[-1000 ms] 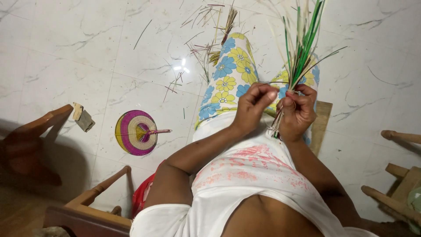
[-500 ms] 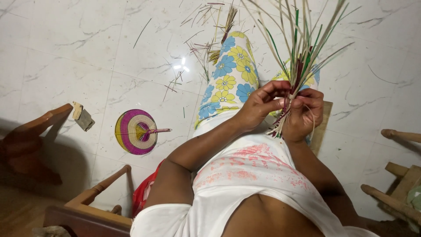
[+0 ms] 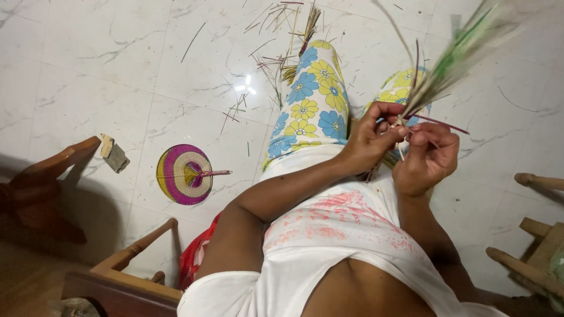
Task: The person sits on the floor and weaves thin, colored straw-like strips by hand. They repeatedly wrap a thin strip around a bundle, pull it tight, and adjust the bundle to continue the pattern.
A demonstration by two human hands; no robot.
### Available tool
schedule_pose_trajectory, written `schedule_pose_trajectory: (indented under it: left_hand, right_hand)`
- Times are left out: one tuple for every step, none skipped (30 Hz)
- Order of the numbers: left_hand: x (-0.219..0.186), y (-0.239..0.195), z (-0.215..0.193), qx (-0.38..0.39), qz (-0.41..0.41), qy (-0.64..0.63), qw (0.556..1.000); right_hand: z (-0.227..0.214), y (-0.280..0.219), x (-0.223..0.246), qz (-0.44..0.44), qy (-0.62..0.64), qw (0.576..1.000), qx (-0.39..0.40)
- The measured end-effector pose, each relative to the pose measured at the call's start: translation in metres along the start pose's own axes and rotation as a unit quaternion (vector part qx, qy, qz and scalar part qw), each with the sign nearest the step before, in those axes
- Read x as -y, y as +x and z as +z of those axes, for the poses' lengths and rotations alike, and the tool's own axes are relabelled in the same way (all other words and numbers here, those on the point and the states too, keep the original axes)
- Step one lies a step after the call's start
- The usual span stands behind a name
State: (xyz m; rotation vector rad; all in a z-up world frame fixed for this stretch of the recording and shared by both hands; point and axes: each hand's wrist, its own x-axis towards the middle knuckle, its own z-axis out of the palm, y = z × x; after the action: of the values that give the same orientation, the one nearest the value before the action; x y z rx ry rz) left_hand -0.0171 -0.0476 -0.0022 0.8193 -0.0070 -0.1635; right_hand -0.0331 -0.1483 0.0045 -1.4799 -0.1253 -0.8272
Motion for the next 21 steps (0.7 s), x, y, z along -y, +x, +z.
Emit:
schedule_pose_trajectory:
  left_hand:
    - [-0.002, 0.001, 0.004, 0.0, 0.001, 0.0, 1.0]
    - [-0.004, 0.002, 0.007, 0.0, 0.024, 0.022, 0.999]
    - [-0.006, 0.003, 0.011, 0.0, 0.048, 0.044, 0.998]
    - [0.0, 0.002, 0.011, 0.0, 0.048, 0.044, 0.998]
    - [0.007, 0.001, 0.011, -0.015, 0.062, 0.048, 0.997]
    - [0.012, 0.001, 0.01, -0.029, 0.075, 0.053, 0.995]
    - [0.011, 0.0, 0.009, -0.03, 0.074, 0.054, 0.995]
    - [0.01, 0.0, 0.008, -0.032, 0.071, 0.03, 0.997]
    - [0.009, 0.001, 0.007, -0.035, 0.068, 0.006, 0.997]
    - [0.005, 0.0, 0.008, -0.034, 0.068, 0.006, 0.997]
    - [0.001, 0.0, 0.008, -0.032, 0.075, 0.015, 0.997]
    - [-0.002, 0.0, 0.008, -0.03, 0.081, 0.025, 0.996]
    - [0.006, 0.0, 0.006, -0.029, 0.081, 0.025, 0.996]
    - [0.013, 0.0, 0.004, -0.043, 0.063, 0.008, 0.997]
    - [0.021, 0.0, 0.002, -0.056, 0.046, -0.009, 0.997]
    - [0.018, 0.001, 0.004, -0.056, 0.044, -0.009, 0.997]
    - [0.014, 0.001, 0.006, -0.063, 0.043, -0.017, 0.997]
    - [0.011, 0.001, 0.008, -0.07, 0.041, -0.024, 0.996]
    - [0.01, 0.003, 0.007, -0.069, 0.04, -0.023, 0.997]
    - [0.009, 0.005, 0.006, -0.074, 0.027, -0.028, 0.997]
    - [0.008, 0.007, 0.005, -0.078, 0.015, -0.033, 0.996]
  right_hand:
    - [0.004, 0.002, 0.006, 0.0, 0.001, 1.0, 0.0]
    - [0.007, 0.003, 0.012, -0.016, -0.003, 1.0, 0.007]
    - [0.011, 0.003, 0.018, -0.033, -0.007, 0.999, 0.014]
    - [0.008, 0.003, 0.019, -0.032, -0.008, 0.999, 0.014]
    - [0.006, 0.002, 0.021, -0.04, -0.019, 0.999, 0.024]
    - [0.004, 0.001, 0.022, -0.047, -0.029, 0.998, 0.034]
    - [0.003, -0.001, 0.023, -0.046, -0.028, 0.998, 0.033]
    - [0.002, -0.002, 0.023, -0.01, 0.01, 0.999, 0.036]
    - [0.001, -0.004, 0.023, 0.026, 0.048, 0.998, 0.039]
    - [-0.003, -0.005, 0.021, 0.026, 0.048, 0.998, 0.038]
    - [-0.006, -0.007, 0.019, 0.097, 0.114, 0.988, 0.029]
    - [-0.01, -0.009, 0.017, 0.167, 0.178, 0.97, 0.02]
    - [-0.014, -0.006, 0.019, 0.166, 0.178, 0.97, 0.02]
    - [-0.018, -0.003, 0.021, 0.224, 0.202, 0.953, 0.013]
    - [-0.022, -0.001, 0.024, 0.28, 0.225, 0.933, 0.006]
    - [-0.022, 0.0, 0.02, 0.28, 0.225, 0.933, 0.005]
    - [-0.022, 0.001, 0.017, 0.302, 0.224, 0.927, 0.002]
    - [-0.022, 0.001, 0.014, 0.323, 0.224, 0.92, -0.002]
    - [-0.018, 0.002, 0.014, 0.323, 0.224, 0.92, -0.004]
    - [-0.014, 0.002, 0.014, 0.32, 0.207, 0.925, -0.011]
    - [-0.01, 0.003, 0.014, 0.317, 0.19, 0.929, -0.019]
